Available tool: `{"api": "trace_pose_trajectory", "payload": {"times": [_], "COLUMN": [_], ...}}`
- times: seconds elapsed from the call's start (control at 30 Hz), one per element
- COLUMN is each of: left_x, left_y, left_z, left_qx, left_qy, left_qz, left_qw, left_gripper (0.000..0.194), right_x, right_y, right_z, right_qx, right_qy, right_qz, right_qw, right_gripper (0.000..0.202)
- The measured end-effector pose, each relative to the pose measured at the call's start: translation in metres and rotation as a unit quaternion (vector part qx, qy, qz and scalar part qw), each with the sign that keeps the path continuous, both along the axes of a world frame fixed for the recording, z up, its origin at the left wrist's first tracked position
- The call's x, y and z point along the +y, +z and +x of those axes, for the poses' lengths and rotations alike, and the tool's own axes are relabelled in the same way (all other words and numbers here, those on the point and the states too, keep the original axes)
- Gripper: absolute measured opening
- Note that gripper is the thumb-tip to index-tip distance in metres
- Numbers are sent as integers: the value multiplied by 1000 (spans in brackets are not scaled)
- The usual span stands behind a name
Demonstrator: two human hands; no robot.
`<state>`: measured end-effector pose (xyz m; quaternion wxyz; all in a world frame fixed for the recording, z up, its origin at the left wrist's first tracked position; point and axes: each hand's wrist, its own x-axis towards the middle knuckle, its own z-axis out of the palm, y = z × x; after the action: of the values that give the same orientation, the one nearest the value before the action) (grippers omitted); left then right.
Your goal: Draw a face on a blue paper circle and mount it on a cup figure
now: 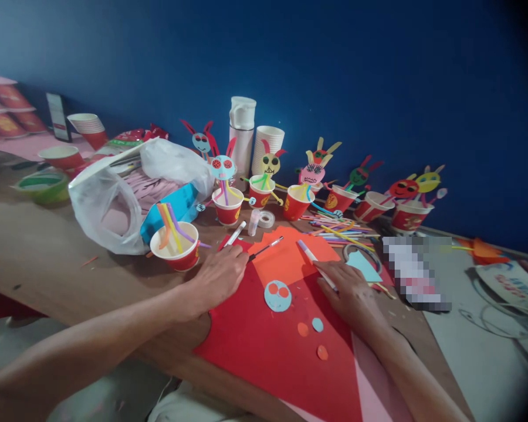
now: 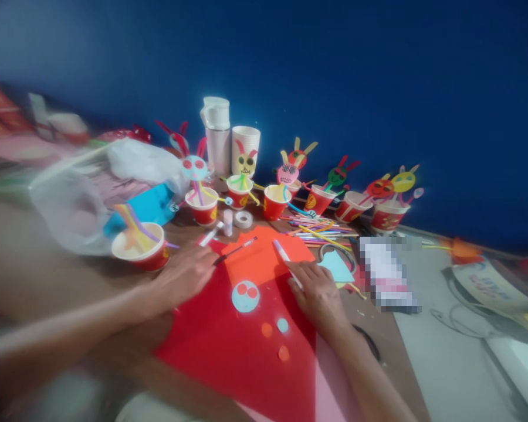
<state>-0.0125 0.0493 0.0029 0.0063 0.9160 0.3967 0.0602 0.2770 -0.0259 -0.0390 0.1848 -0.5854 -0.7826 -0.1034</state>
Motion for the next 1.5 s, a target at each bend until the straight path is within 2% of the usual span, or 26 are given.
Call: {"api": "trace_pose_trajectory", "payload": {"times": [0.2, 0.33, 0.47, 0.7, 0.93, 1.33, 1.5], "left_x": [4, 14, 24, 37, 36, 36, 30], "left_y": [-1, 11, 18, 10, 9, 9, 19], "left_z": [2, 6, 14, 25, 27, 25, 24], "left_qx": [-17, 4, 68, 97, 87, 83, 79], "left_qy": [12, 43, 90, 151, 152, 145, 145], "left_qz": [-6, 3, 25, 10, 3, -9, 3], "left_qw": [1000, 999, 993, 984, 985, 986, 986], "left_gripper": [27, 28, 30, 38, 36, 36, 37], "right_x": [2, 2, -1, -7, -9, -9, -9], "right_y": [-1, -2, -1, 5, 10, 8, 11], "right_z": [-4, -4, -4, -6, -7, -9, -10], "right_qx": [-27, -37, -30, -7, 5, 9, 14], "right_qy": [-10, -14, -10, -1, -4, -2, -3], "right_qz": [-46, -50, -33, -4, 15, 13, 15], "right_qw": [999, 998, 999, 1000, 1000, 1000, 1000], "right_gripper": [43, 44, 37, 31, 28, 27, 26]}}
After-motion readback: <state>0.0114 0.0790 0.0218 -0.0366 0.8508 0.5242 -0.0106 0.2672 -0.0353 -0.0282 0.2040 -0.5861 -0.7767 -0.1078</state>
